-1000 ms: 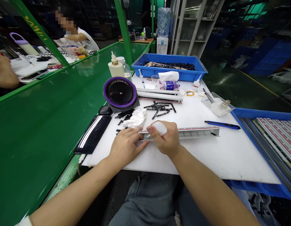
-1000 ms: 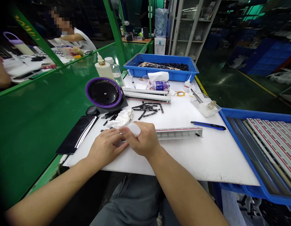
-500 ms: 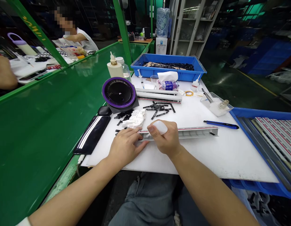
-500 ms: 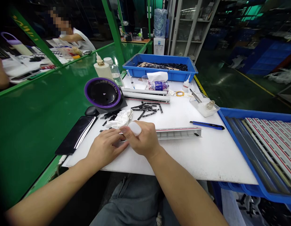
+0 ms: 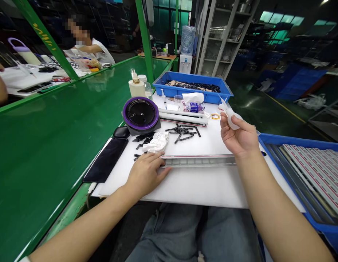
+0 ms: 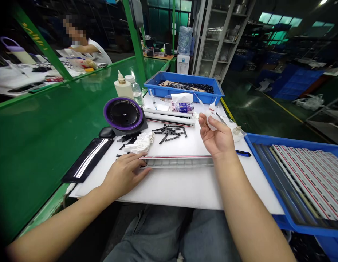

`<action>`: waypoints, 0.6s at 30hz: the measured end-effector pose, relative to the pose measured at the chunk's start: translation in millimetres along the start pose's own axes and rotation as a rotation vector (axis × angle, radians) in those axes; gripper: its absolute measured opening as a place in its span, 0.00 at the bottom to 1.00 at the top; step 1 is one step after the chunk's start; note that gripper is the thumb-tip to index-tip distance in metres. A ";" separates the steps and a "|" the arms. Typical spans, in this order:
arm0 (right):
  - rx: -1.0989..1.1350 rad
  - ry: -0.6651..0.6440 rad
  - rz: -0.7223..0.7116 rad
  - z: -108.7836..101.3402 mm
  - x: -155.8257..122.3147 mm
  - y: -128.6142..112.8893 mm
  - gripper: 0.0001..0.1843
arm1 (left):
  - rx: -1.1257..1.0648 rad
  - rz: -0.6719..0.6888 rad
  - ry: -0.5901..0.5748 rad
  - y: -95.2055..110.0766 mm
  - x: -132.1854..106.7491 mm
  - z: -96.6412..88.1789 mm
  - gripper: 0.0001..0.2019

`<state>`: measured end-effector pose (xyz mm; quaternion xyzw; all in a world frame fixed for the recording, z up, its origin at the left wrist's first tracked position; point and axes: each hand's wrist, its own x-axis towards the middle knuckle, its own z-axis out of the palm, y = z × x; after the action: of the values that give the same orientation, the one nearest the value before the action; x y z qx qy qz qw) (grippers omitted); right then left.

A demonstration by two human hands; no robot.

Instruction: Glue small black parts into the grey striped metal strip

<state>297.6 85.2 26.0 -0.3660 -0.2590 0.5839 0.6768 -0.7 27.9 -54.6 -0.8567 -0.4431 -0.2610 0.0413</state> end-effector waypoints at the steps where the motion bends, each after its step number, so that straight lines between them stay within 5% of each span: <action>1: -0.084 0.010 0.012 -6.0 5.8 -2.9 0.15 | 0.002 0.003 0.006 -0.1 0.0 -0.1 0.11; 5: -0.727 0.021 -0.064 -22.6 26.8 -1.6 0.23 | 0.003 0.009 0.002 -2.0 -0.3 0.5 0.12; 9: -1.386 -0.054 -0.173 -28.1 40.0 9.4 0.14 | 0.006 0.018 -0.021 -5.8 -0.8 1.8 0.14; 14: -1.578 -0.063 -0.210 -28.8 40.6 28.1 0.11 | 0.024 0.039 -0.015 -8.6 -1.5 1.0 0.15; 18: -1.617 -0.065 -0.252 -30.7 35.2 24.6 0.23 | -0.004 0.050 0.016 -11.3 -1.7 1.1 0.16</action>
<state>313.2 114.9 -14.7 -0.6919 -0.6588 0.1466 0.2565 -9.8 33.8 -58.2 -0.8654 -0.4206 -0.2677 0.0499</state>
